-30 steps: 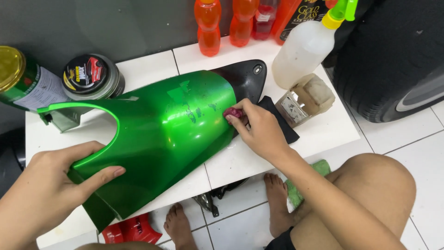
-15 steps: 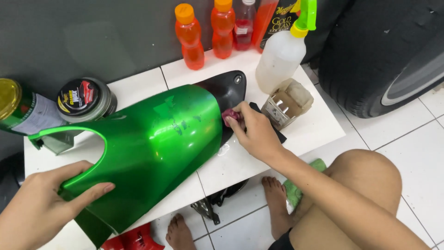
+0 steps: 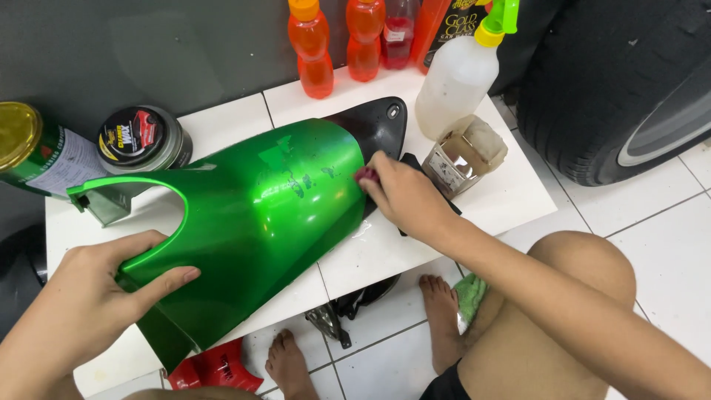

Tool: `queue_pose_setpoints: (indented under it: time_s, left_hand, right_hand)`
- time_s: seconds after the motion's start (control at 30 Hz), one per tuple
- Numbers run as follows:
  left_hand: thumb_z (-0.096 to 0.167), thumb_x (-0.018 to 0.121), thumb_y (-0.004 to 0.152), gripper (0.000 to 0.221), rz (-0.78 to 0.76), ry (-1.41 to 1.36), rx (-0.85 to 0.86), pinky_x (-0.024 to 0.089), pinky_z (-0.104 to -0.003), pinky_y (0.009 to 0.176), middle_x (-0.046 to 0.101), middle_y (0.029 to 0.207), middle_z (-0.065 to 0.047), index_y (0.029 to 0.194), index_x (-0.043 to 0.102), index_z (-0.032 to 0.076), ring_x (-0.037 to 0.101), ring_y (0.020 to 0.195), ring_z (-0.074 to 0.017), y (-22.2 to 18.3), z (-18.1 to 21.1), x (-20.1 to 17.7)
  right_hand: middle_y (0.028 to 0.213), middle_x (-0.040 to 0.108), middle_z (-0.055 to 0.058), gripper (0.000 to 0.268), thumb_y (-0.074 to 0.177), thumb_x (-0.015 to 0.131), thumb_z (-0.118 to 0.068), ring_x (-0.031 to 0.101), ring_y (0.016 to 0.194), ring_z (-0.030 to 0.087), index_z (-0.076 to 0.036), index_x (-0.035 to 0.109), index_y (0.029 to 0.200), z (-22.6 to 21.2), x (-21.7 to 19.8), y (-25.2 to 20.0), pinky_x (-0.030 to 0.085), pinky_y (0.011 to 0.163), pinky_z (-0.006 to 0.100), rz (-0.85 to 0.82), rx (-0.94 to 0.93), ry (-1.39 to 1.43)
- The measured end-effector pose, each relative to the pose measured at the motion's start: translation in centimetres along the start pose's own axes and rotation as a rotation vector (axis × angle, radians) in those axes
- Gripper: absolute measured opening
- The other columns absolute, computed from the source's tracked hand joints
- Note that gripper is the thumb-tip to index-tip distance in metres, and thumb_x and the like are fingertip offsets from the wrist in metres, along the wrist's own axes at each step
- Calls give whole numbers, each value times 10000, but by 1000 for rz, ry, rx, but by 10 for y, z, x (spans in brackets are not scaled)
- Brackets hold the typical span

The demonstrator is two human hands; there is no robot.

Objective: The person is polishing a green motorcycle fender using a small red abrasive pad. They hold the fender with one hand and rub the surface with the pad in the other, focusing on removing marks and smoothing the paint.

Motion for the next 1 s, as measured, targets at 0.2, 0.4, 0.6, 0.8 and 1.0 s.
queue_pose_setpoints:
  time_s: [0.2, 0.4, 0.6, 0.8, 1.0]
  left_hand:
    - [512, 824, 756, 474, 52, 60, -31, 456, -326, 664, 657, 571, -114, 1152, 801, 253, 473, 480, -251, 0, 0, 1]
    - [515, 839, 694, 469, 189, 49, 75, 436, -309, 639, 363, 424, -129, 1066, 817, 230, 290, 562, -215, 6, -16, 10]
    - [457, 851, 679, 348, 463, -2, 243, 259, -286, 507, 215, 529, -48, 875, 756, 186, 237, 480, -153, -8, -10, 13]
    - [29, 846, 748, 196, 360, -479, 246, 470, -248, 664, 742, 689, -107, 937, 795, 14, 616, 608, -149, 4, -26, 41]
    - [11, 840, 748, 243, 335, -449, 239, 508, -265, 735, 784, 821, -130, 985, 786, -8, 684, 708, -172, 4, -25, 40]
  right_hand:
    - [850, 664, 141, 240, 1031, 610, -309, 623, 795, 330, -75, 568, 998, -1, -65, -15, 451, 687, 460, 188, -37, -102]
    - [877, 700, 34, 192, 1015, 707, -229, 615, 733, 90, -52, 634, 1004, 9, -134, -40, 463, 559, 237, 428, 155, 142]
    - [705, 778, 19, 158, 922, 717, -289, 712, 647, 144, -159, 785, 978, 47, -127, -14, 524, 689, 285, 20, 389, -25]
    - [1016, 761, 67, 190, 932, 661, -219, 600, 1102, 273, -122, 716, 1085, 84, -112, -5, 511, 860, 401, -165, 436, -87]
    - [983, 763, 123, 322, 798, 589, -28, 692, 872, 360, -151, 805, 1003, 75, -90, 14, 532, 717, 412, -177, 381, -107]
Point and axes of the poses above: each hand's wrist, its own y-axis towards the middle knuckle, its own x-axis out of the palm, z = x × y, the point moved 5 cm from there along y, towards the middle knuckle
